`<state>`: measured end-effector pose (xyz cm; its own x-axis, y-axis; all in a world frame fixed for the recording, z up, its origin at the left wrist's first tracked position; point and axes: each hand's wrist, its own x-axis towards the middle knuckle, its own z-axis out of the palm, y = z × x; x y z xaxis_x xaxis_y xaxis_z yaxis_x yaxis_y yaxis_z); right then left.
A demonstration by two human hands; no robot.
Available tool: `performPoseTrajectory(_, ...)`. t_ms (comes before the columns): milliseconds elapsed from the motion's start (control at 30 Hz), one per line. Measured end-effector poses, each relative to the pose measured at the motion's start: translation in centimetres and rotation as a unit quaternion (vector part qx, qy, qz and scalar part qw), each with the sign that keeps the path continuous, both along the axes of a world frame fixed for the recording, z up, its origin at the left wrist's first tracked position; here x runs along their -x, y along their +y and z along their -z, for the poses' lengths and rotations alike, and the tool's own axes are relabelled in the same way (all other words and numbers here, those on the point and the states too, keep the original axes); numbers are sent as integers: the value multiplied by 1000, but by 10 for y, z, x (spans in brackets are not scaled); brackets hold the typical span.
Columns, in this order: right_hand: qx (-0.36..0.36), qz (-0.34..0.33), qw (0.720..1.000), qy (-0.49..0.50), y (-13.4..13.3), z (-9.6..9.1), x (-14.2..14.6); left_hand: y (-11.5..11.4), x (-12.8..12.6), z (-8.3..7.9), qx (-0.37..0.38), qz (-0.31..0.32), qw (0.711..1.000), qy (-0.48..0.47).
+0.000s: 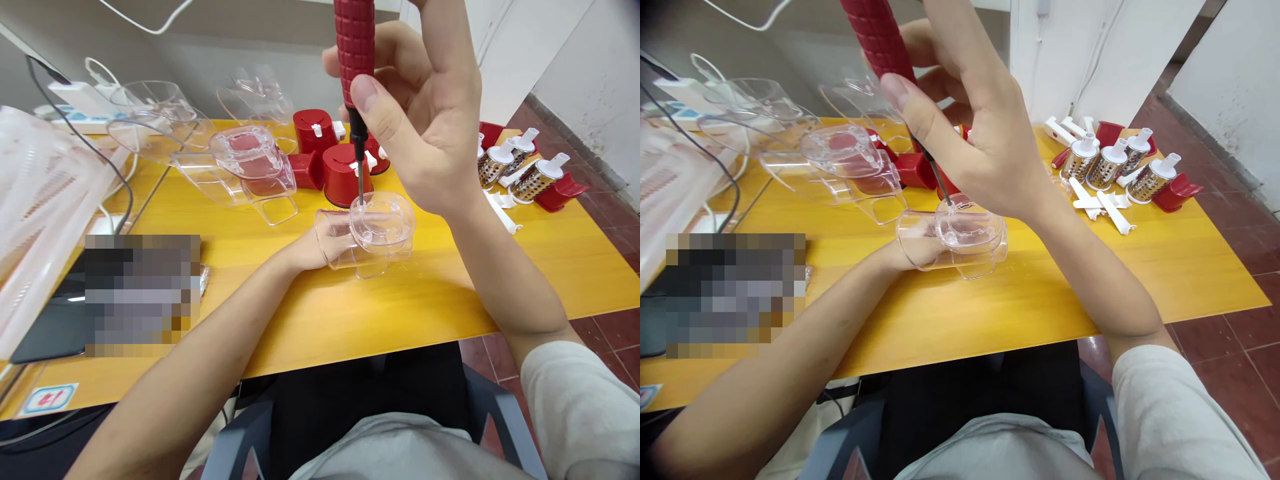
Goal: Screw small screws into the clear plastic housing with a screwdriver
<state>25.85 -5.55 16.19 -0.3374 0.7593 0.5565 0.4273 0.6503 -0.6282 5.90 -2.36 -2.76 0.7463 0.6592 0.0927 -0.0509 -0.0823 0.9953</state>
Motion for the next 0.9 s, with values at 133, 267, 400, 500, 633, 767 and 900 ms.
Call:
performPoseTrajectory(133, -8, -1, 1000, -9, 0, 9, -1, -1, 0, -4, 8, 8, 1000, 3)
performPoseTrajectory(267, -16, 0, 1000, -13, 6, 23, -3, 0, 1, -2, -3, 11, 1000, 3)
performPoseTrajectory(400, -86, 4, 993, 77, 18, 39, 5, 1, 1, 3, 4, 11, 1000, -8)
performPoseTrajectory(500, -175, -32, 963, 203, 22, 45, 8, 1, 0, 4, 15, 11, 1000, -3)
performPoseTrajectory(633, -188, -113, 957, 188, 22, 44, 4, 2, 0, 2, 1, 6, 1000, 4)
performPoseTrajectory(767, -212, -87, 956, 185, 31, 43, 4, 1, 1, 3, -4, 14, 1000, -2)
performPoseTrajectory(900, -150, -31, 984, 92, 36, 41, 3, 2, 2, 6, 7, 16, 1000, 3)
